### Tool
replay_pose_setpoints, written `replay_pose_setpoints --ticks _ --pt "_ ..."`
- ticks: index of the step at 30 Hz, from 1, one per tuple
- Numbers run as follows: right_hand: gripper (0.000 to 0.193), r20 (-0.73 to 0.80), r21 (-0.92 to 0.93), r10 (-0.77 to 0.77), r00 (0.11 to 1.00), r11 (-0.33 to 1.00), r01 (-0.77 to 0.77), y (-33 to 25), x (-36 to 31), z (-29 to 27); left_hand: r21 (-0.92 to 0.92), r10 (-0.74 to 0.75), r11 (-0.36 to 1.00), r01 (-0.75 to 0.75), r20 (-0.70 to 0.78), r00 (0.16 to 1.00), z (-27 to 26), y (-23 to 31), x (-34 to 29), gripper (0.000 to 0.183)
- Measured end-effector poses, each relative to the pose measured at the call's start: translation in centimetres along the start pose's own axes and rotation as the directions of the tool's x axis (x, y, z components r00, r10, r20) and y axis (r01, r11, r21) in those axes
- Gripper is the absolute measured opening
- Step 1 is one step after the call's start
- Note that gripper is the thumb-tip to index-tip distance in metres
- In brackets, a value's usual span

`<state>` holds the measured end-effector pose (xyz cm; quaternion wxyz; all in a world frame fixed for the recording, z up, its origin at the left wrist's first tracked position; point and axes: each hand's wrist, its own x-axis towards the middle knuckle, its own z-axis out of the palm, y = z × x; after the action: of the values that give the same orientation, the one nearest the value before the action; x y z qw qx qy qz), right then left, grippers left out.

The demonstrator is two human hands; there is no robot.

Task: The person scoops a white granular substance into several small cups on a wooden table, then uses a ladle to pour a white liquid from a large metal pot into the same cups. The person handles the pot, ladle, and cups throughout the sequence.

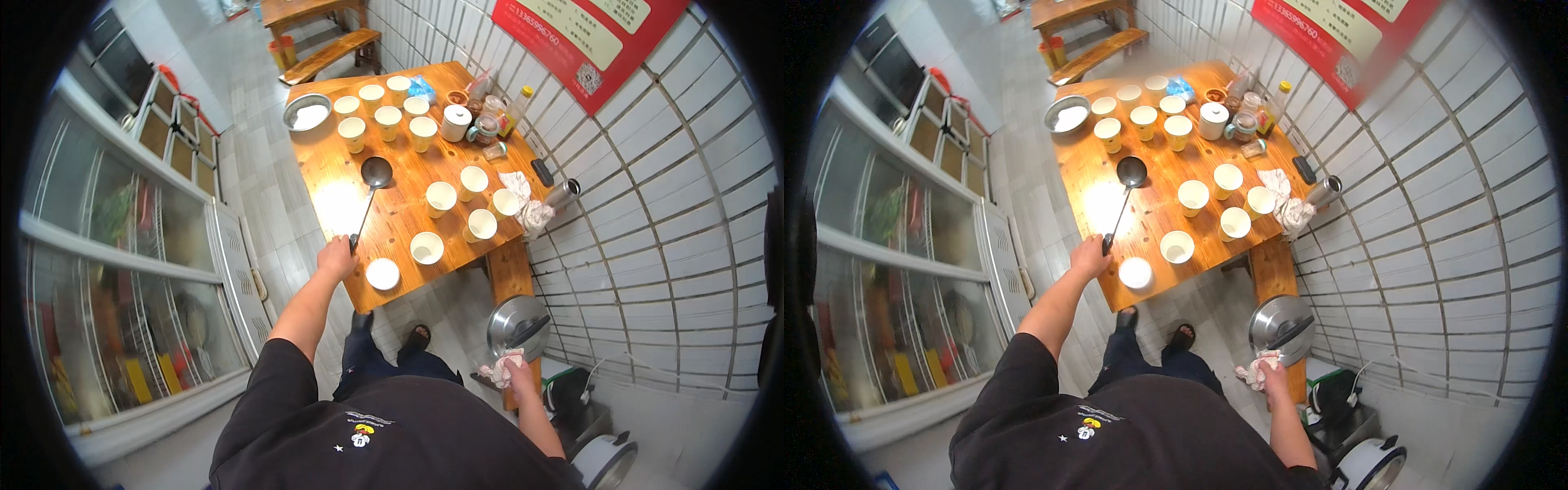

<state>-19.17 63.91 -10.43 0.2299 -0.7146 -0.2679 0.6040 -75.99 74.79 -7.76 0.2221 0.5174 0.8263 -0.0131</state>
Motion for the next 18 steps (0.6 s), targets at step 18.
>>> replay_pose_setpoints --ticks 18 --pt "0.028 -0.246 0.160 0.163 0.955 0.979 -0.126 3.9 -7.6 12.6 -0.085 0.404 0.914 -0.396 0.117 0.907 -1.1 -2.9 7.8 0.062"
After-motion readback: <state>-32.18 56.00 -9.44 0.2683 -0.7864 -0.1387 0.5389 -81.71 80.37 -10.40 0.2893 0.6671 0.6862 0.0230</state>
